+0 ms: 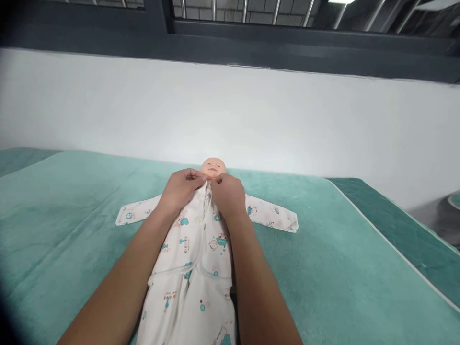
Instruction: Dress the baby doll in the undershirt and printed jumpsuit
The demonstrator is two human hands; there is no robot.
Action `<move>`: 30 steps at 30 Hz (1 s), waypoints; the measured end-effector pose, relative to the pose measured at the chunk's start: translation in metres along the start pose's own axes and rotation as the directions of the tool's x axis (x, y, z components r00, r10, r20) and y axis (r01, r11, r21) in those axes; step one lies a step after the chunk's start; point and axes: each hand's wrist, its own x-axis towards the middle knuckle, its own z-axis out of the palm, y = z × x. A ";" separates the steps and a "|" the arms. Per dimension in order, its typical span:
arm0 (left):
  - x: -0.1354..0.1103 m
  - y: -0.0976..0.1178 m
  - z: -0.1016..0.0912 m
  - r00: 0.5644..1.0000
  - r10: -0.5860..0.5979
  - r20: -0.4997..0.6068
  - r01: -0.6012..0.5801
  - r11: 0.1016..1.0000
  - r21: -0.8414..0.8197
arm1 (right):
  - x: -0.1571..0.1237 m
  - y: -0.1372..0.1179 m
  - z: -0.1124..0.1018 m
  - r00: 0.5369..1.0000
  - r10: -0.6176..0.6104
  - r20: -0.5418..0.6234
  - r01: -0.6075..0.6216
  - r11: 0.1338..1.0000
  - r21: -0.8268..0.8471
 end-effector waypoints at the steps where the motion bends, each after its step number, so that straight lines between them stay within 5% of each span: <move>1: -0.002 0.003 0.000 1.000 -0.025 -0.009 0.024 0.996 -0.083 | 0.002 -0.002 0.001 1.000 0.002 -0.014 -0.001 0.996 0.091; 4: -0.006 0.012 0.001 0.995 -0.098 0.030 0.102 0.943 -0.318 | 0.002 -0.005 0.002 0.998 0.045 -0.037 -0.028 0.926 0.376; 8: -0.006 0.011 0.003 0.990 -0.123 0.075 0.142 0.918 -0.370 | -0.002 -0.001 0.003 0.995 0.103 -0.009 -0.083 0.848 0.524; 19: -0.003 0.003 0.007 0.993 -0.065 0.096 0.086 0.967 -0.238 | -0.002 0.016 0.007 0.995 0.072 0.066 -0.097 0.771 0.630; 25: -0.002 0.000 0.008 0.996 -0.071 0.053 0.082 0.969 -0.233 | -0.004 0.015 0.000 0.989 0.014 0.150 -0.093 0.842 0.531; 30: -0.003 0.003 0.006 0.994 -0.078 0.076 0.095 0.964 -0.247 | -0.004 0.014 -0.004 0.964 -0.031 0.266 -0.133 0.807 0.576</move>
